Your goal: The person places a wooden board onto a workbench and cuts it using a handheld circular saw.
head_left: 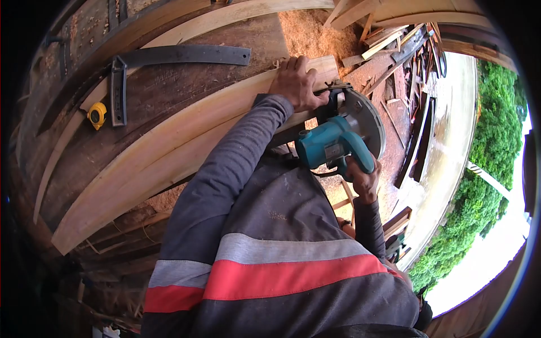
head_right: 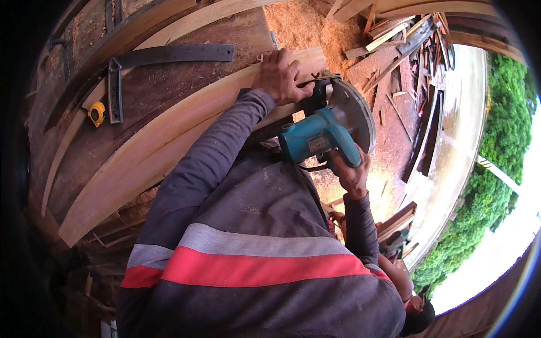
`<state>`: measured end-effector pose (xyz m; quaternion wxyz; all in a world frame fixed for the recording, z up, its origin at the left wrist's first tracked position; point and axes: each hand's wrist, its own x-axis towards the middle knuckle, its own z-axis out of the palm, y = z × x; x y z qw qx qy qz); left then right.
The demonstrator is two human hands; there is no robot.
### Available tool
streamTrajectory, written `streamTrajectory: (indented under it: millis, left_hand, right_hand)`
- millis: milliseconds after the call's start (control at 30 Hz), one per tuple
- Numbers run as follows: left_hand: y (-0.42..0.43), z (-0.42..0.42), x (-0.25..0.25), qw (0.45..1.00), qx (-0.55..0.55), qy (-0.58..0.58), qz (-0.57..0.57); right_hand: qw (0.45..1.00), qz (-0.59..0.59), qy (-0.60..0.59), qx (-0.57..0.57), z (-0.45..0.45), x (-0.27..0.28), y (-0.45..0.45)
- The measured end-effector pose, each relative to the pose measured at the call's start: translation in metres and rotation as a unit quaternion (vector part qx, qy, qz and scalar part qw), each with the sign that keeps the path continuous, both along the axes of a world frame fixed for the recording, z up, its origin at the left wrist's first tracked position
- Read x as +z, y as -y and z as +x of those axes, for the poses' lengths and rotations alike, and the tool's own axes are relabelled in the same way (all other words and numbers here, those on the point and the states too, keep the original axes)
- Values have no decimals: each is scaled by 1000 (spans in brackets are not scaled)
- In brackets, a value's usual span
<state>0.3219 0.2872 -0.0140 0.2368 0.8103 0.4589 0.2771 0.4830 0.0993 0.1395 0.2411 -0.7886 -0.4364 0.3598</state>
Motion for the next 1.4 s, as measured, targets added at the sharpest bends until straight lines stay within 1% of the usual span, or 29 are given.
streamTrajectory:
  millis: [300,533,567,633,733,833,900,933,967,1033,1100,1167,1300,1400]
  left_hand:
    - [0,1,-1,1000,3,25,-14]
    - [-2,1,-4,999,9,48,-6]
    - [-1,1,-4,998,7,55,-6]
    - [-2,0,-3,999,6,49,-17]
    - [-2,-1,0,999,4,40,-27]
    - [-3,-1,-1,999,8,42,-26]
    - [-3,0,-3,998,12,47,-26]
    - [-3,1,-4,997,20,70,-12]
    - [-3,1,-4,995,28,92,2]
    - [-3,2,-5,995,35,97,4]
    - [-3,2,-4,994,42,103,5]
    - [-4,1,-3,995,32,87,-29]
    - [-5,0,-2,994,35,96,-39]
    - [-6,1,-3,996,32,76,-42]
  right_hand:
    - [1000,7,0,-15,-3,-3,-7]
    - [1000,12,17,1,0,-7,-12]
    - [996,45,55,54,2,-10,-12]
    - [987,77,94,108,6,-14,-11]
    - [985,76,100,119,7,-15,-12]
    - [988,78,82,109,1,-10,-18]
    - [998,26,44,45,-4,-5,-22]
    - [998,26,44,45,-3,-6,-22]
    - [994,46,62,75,-1,-9,-23]
    - [989,67,80,104,-2,-8,-26]
    - [995,42,60,66,-8,-3,-31]
    - [996,40,52,60,-7,-4,-32]
    - [997,29,48,48,-7,-5,-36]
    - [997,30,51,56,-6,-6,-36]
